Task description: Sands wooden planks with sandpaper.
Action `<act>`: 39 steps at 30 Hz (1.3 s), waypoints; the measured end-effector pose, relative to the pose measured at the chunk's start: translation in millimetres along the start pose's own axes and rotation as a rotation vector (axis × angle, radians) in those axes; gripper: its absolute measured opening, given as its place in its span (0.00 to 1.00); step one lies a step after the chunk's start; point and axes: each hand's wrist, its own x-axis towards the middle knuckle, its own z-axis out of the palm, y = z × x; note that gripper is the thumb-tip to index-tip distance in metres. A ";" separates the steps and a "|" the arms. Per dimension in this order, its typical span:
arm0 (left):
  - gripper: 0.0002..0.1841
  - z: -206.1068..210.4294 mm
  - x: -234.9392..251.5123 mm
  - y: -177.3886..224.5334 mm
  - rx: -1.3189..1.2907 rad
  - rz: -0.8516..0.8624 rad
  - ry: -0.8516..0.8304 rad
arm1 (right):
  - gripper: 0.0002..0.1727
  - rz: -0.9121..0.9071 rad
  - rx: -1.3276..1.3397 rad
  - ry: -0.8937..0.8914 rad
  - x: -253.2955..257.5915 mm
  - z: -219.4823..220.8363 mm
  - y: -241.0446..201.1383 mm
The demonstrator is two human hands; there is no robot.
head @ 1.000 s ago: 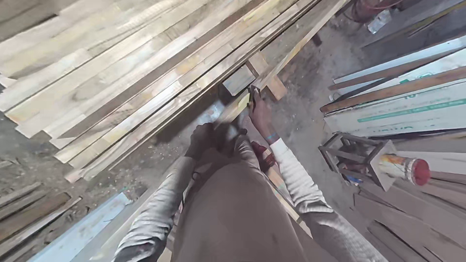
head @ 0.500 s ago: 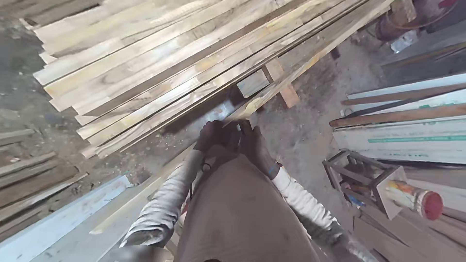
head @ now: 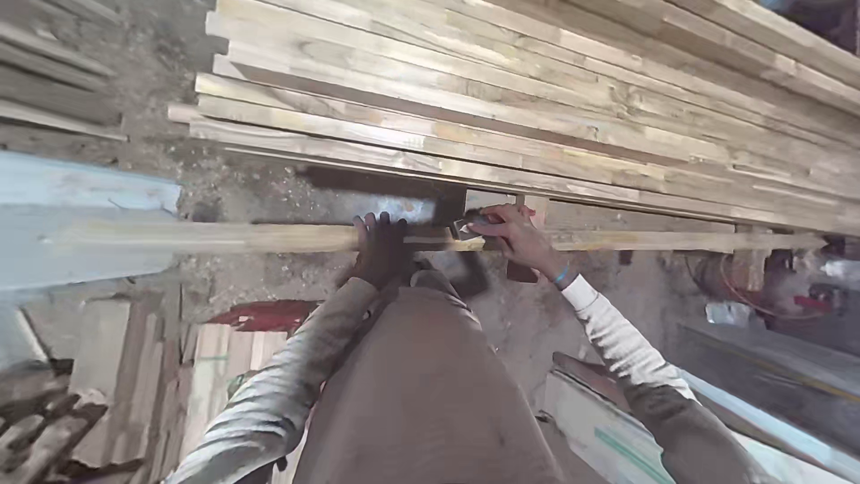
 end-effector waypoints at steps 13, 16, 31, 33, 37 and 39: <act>0.26 8.1 -2.6 14.8 0.033 -0.157 0.107 | 0.13 -0.382 -0.260 -0.134 14.3 0.6 44.3; 0.25 3.6 -2.4 13.4 0.040 -0.144 0.054 | 0.11 -0.315 -0.309 -0.111 -8.8 -8.2 51.2; 0.19 -50.9 105.9 -49.9 -0.222 0.372 -0.806 | 0.22 0.860 0.900 0.412 -83.2 48.6 -34.7; 0.21 -49.2 110.4 -56.9 -0.247 0.386 -0.816 | 0.22 0.959 0.614 0.548 -59.1 79.8 -56.6; 0.40 -46.7 122.1 -95.2 -0.259 -0.020 -0.829 | 0.29 1.279 0.455 0.706 2.2 141.9 -102.7; 0.37 -48.3 112.4 -111.3 -0.161 -0.035 -0.837 | 0.25 1.506 0.765 0.917 29.2 160.7 -131.6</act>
